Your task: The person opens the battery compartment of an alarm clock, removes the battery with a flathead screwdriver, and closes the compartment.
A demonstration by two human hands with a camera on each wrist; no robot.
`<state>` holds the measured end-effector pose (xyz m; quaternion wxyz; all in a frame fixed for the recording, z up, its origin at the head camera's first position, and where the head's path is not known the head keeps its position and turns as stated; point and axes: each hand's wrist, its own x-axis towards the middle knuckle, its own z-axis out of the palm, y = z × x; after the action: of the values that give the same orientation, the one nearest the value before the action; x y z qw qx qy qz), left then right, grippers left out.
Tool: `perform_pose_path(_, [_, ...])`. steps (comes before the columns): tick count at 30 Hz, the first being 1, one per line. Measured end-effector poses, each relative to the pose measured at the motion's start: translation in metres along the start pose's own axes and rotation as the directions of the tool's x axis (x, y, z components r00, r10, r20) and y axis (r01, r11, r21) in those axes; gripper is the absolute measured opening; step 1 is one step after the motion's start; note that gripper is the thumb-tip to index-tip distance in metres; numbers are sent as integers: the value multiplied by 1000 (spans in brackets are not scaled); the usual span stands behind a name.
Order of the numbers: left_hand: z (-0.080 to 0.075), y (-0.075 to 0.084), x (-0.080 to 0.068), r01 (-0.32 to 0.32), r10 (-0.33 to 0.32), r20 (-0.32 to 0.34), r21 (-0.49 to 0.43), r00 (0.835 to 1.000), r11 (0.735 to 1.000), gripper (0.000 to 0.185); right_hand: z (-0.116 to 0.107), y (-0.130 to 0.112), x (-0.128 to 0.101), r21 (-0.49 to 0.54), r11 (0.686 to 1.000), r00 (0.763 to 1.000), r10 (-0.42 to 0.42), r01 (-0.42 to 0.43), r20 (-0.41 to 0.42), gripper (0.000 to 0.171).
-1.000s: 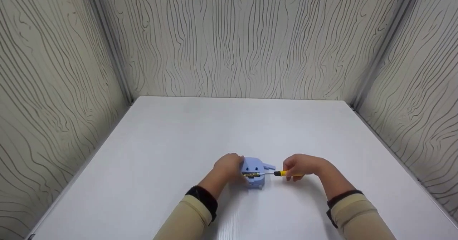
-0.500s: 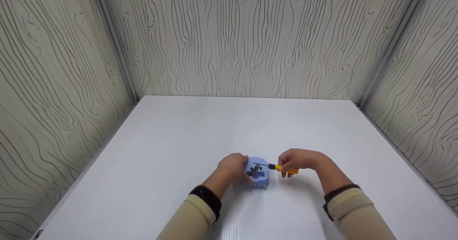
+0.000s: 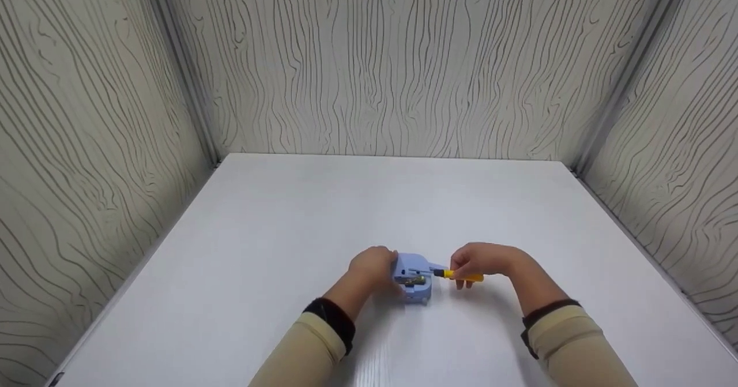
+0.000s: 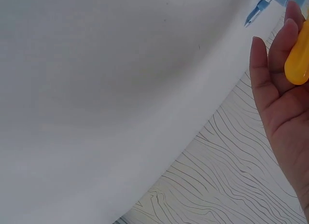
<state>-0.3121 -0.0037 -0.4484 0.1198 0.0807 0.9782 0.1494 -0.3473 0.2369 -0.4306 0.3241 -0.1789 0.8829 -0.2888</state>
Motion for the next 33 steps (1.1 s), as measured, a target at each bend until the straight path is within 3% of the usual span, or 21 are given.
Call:
perform_pose_path(13, [-1,1,-2,13,-13,6,-19,1000,1000,83,-2,1,2,-6,1000,999,-28,28,-40,20])
perform_pose_path(20, [-1,0,-1,-9,9,-4,8,1000,1000,85,-6,5,5,-4,999,989,-49,49,-138,20])
perform_pose_path(25, [0,-1,-1,-12,12,-9,21,1000,1000,88,-9,8,10,-38,999,968,-3,-7,-252,18])
perform_pose_path(33, [0,1,-1,26,-26,4,-21,1000,999,87,-10,11,15,-36,988,914,127,-153,-386,17])
